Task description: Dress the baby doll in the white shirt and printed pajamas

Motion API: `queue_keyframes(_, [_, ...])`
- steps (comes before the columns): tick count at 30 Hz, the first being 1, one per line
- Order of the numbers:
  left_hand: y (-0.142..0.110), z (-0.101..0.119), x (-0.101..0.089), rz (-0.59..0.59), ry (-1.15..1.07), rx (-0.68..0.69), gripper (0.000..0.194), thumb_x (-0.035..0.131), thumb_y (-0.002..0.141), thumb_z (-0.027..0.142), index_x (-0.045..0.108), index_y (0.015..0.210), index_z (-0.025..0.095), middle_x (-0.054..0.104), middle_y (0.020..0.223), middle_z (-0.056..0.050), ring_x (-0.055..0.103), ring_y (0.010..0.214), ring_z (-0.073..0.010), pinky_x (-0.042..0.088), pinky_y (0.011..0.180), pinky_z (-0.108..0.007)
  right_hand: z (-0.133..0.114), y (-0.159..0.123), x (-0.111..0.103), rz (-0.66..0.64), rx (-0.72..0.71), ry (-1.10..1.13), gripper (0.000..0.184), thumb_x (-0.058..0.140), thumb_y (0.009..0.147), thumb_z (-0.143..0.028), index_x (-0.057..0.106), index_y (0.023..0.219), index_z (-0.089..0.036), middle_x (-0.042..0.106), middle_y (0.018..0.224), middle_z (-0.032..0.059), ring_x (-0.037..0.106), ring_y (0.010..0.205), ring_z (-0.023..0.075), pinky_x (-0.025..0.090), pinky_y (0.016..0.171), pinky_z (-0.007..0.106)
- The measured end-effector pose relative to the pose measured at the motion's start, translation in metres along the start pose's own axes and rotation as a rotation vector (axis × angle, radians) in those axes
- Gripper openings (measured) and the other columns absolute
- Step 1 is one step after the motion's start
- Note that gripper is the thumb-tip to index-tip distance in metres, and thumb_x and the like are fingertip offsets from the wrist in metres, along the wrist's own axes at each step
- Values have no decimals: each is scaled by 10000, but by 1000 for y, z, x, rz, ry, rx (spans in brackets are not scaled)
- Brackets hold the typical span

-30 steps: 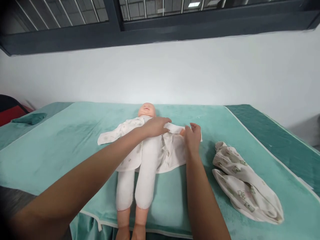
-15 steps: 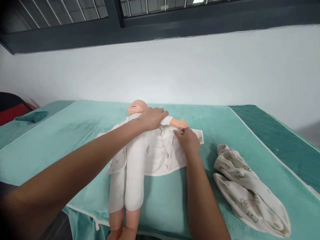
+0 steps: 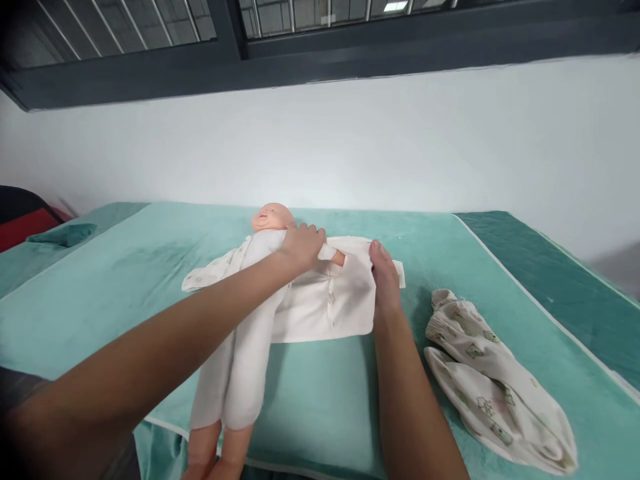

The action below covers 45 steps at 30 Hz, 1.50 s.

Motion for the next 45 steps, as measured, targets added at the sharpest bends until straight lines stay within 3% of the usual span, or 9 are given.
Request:
queue_keyframes(3, [9, 1, 6, 83, -211, -15, 489, 621, 803, 261, 527, 1275, 171, 544, 1339, -171, 500, 1213, -319, 390, 1005, -508, 10, -11, 32, -246, 87, -43, 392, 671, 803, -505, 605, 1093, -249, 699, 930, 15, 675, 902, 219, 559, 774, 339])
queue_keyframes(8, [11, 6, -1, -18, -734, 352, 243, 564, 762, 208, 650, 989, 202, 689, 1081, -44, 605, 999, -203, 484, 854, -321, 33, -30, 66, -518, 178, -39, 531, 829, 674, -331, 601, 1151, -285, 651, 1208, 16, 617, 1130, 205, 530, 913, 316])
queue_keyframes(16, [-24, -113, -29, 401, -837, 17, 110, 495, 701, 115, 557, 741, 196, 634, 837, -18, 544, 757, -153, 451, 726, -300, 42, -94, 113, -1125, 301, 13, 652, 756, 805, -295, 504, 1406, -286, 577, 1278, 76, 618, 997, 151, 503, 801, 268])
queue_keyframes(22, [-82, -153, 0, 605, -884, -239, 85, 473, 805, 147, 527, 830, 207, 622, 922, -27, 580, 889, -163, 470, 819, -304, 43, -73, 97, -936, 190, -133, 356, 661, 898, -325, 622, 1244, -250, 630, 1092, 63, 603, 903, 152, 472, 762, 277])
queue_keyframes(29, [-176, -158, 74, 547, -820, -369, 254, 349, 948, 250, 558, 1092, 239, 650, 1129, -43, 603, 1089, -187, 489, 961, -350, 46, -104, 104, -764, -193, -635, 523, 844, 706, -322, 557, 1137, -256, 529, 1065, 37, 520, 922, 182, 462, 825, 319])
queue_keyframes(32, [-198, -167, 94, 480, -605, -375, 382, 419, 895, 205, 532, 1256, 262, 579, 1338, -75, 504, 1291, -247, 422, 1084, -427, 39, -127, 109, -616, -408, -835, 274, 717, 832, -266, 539, 1040, -245, 532, 1042, 49, 518, 923, 199, 449, 801, 339])
queue_keyframes(35, [-206, -195, 110, 437, -484, -474, 556, 479, 858, 208, 441, 1412, 192, 436, 1505, -142, 355, 1419, -324, 355, 1128, -508, 30, -144, 121, -530, -565, -985, 43, 543, 939, -207, 534, 967, -238, 553, 936, 45, 520, 881, 205, 425, 789, 356])
queue_keyframes(39, [-197, -236, 132, 299, -335, -613, 586, 430, 906, 237, 366, 1478, 126, 396, 1542, -181, 360, 1424, -330, 360, 1115, -506, 14, -148, 138, -477, -588, -1046, 58, 499, 967, -229, 507, 909, -233, 543, 849, 32, 512, 802, 192, 411, 716, 335])
queue_keyframes(45, [-177, -259, 144, 216, -334, -465, 614, 281, 894, 61, 368, 1498, 131, 286, 1611, -129, 485, 1347, -298, 412, 1076, -422, 14, -164, 164, -747, -501, -1127, 123, 492, 982, -286, 558, 891, -236, 577, 850, 34, 535, 779, 185, 418, 700, 326])
Point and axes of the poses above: each hand's wrist, its own y-axis towards the middle knuckle, its own x-axis out of the palm, z = x × y, the point moved 10 cm from there along y, towards the middle knuckle
